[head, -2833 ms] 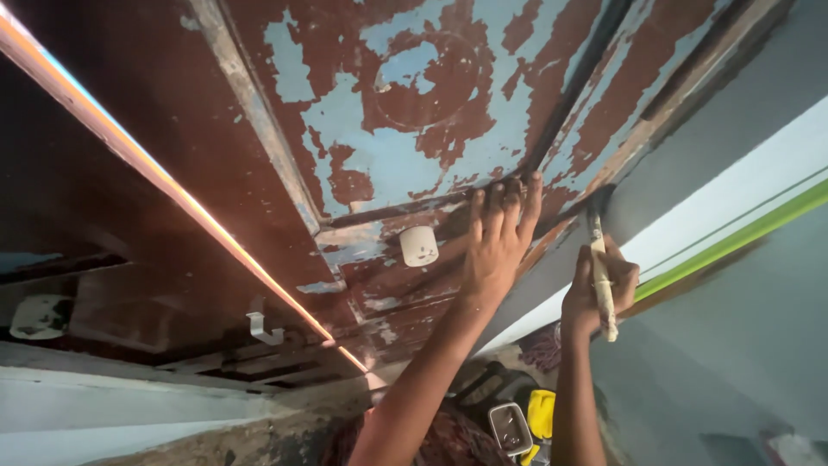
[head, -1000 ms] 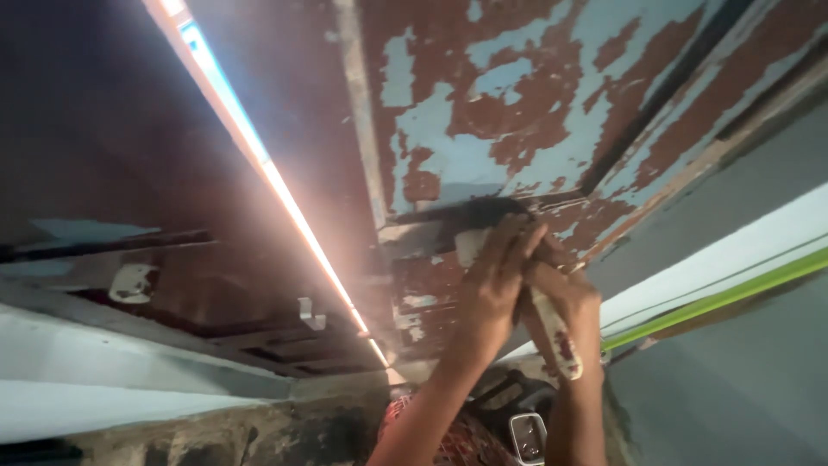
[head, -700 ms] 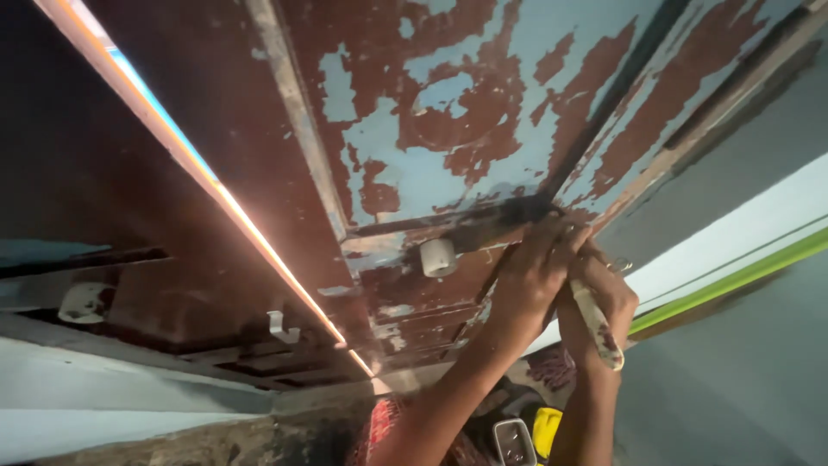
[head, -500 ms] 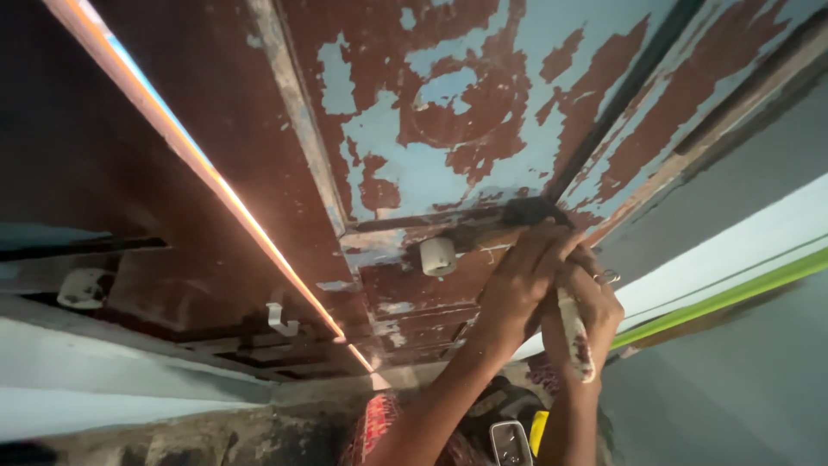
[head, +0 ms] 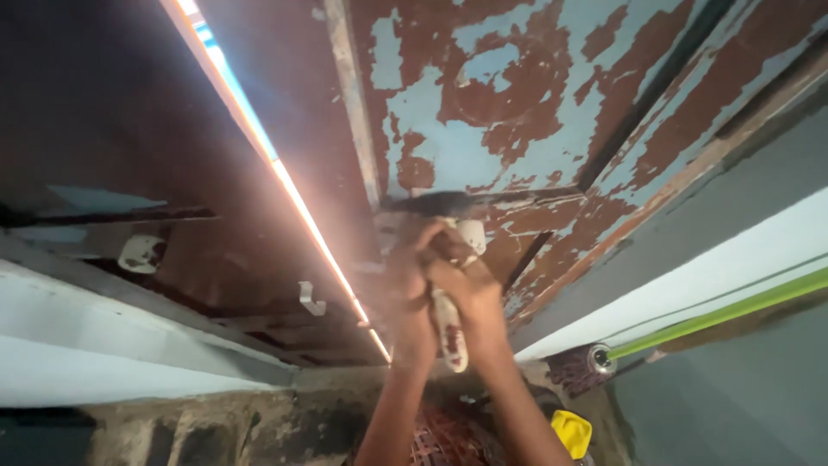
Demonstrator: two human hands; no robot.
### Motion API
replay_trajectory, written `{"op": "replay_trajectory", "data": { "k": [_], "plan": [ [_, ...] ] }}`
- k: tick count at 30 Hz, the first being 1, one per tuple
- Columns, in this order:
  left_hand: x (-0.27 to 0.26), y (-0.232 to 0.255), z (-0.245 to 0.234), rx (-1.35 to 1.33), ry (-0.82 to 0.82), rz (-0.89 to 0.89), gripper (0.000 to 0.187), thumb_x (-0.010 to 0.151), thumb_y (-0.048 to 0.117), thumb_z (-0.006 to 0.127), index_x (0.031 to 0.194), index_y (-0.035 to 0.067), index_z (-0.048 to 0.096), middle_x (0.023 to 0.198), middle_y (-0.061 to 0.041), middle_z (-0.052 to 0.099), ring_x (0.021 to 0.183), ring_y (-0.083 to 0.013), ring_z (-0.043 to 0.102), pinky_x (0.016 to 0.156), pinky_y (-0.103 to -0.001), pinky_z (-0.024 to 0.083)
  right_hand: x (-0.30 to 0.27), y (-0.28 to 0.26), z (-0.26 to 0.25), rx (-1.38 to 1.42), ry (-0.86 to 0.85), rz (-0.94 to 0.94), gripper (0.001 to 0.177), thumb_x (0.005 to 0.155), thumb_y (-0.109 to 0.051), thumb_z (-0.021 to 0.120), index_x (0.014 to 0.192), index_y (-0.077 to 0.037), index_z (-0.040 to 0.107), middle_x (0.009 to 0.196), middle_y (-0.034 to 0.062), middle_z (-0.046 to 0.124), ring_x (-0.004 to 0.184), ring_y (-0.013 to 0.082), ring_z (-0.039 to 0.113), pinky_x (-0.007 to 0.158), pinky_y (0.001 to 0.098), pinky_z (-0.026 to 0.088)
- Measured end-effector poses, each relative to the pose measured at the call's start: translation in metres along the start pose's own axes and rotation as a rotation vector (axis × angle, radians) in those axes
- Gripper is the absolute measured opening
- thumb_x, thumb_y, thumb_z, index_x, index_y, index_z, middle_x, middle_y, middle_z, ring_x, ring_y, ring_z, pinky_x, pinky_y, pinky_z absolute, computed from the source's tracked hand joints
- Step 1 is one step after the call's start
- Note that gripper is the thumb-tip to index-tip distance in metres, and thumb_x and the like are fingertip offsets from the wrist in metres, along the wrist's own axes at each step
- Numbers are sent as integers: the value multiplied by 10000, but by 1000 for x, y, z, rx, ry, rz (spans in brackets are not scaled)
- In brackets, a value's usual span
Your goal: The person cleans a wooden door by first using a brush to scrub the surface, then wiping it with a cloth. The person handles a brush, a cloth, and a container of liquid during the process.
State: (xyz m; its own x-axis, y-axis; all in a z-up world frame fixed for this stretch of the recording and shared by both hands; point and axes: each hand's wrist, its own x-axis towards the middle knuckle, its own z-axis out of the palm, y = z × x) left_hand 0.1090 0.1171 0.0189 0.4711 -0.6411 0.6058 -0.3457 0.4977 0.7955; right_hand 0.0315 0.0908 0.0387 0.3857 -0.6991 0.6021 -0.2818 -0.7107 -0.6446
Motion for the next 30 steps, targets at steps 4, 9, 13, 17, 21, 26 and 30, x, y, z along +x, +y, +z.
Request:
{"op": "replay_trajectory", "data": {
  "k": [4, 9, 13, 17, 21, 26, 30],
  "plan": [
    [2, 17, -41, 346, 185, 128, 365, 1062, 307, 489, 1321, 112, 655, 1286, -84, 709, 1233, -237, 682, 1050, -402, 555, 3, -35, 17, 52, 39, -207, 312, 754, 42, 713, 1049, -53, 750, 1183, 192, 701, 1046, 288, 737, 793, 354, 614],
    [-7, -4, -40, 613, 373, 381, 365, 1072, 321, 600, 1376, 120, 591, 1363, -101, 648, 1322, -295, 622, 1157, -453, 540, -26, -25, 19, 358, 51, -175, 186, 773, 67, 725, 904, -65, 728, 989, 96, 784, 870, 188, 760, 701, 319, 611],
    [-2, 20, -43, 503, 283, 400, 452, 1046, 220, 627, 1465, 86, 527, 1475, -141, 561, 1290, -315, 620, 1073, -421, 568, -35, -28, 21, 312, 449, -42, 265, 824, -43, 858, 971, -25, 638, 934, 101, 745, 809, 147, 704, 665, 296, 579],
    [7, 23, -43, 457, 57, 282, 452, 1067, 94, 606, 1508, 99, 505, 1538, -128, 558, 1323, -312, 653, 1038, -384, 581, 1, -33, 28, 356, 579, 24, 248, 932, -41, 754, 1076, -4, 555, 1156, 145, 726, 1099, 193, 711, 892, 311, 581],
    [14, 25, -39, 431, -90, 242, 562, 1010, -28, 530, 1551, 98, 444, 1568, -151, 529, 1357, -332, 629, 1053, -420, 594, -3, -9, 31, 245, 535, 200, 210, 937, -46, 773, 1033, 9, 595, 935, 101, 686, 847, 123, 623, 748, 272, 531],
    [7, 16, -34, 431, -58, 171, 602, 987, -86, 523, 1554, 94, 431, 1534, -162, 546, 1318, -334, 638, 1032, -402, 614, 13, -49, -3, 145, 337, 212, 188, 918, -34, 723, 1080, 22, 647, 938, 96, 731, 831, 126, 665, 727, 306, 555],
    [7, 1, -26, 419, -15, 46, 581, 969, -76, 562, 1517, 94, 474, 1386, -159, 616, 1188, -305, 690, 874, -351, 631, 27, -64, -20, -54, 97, 166, 217, 860, -7, 726, 1072, -39, 687, 940, 152, 719, 782, 266, 722, 655, 362, 573]
  ]
}}
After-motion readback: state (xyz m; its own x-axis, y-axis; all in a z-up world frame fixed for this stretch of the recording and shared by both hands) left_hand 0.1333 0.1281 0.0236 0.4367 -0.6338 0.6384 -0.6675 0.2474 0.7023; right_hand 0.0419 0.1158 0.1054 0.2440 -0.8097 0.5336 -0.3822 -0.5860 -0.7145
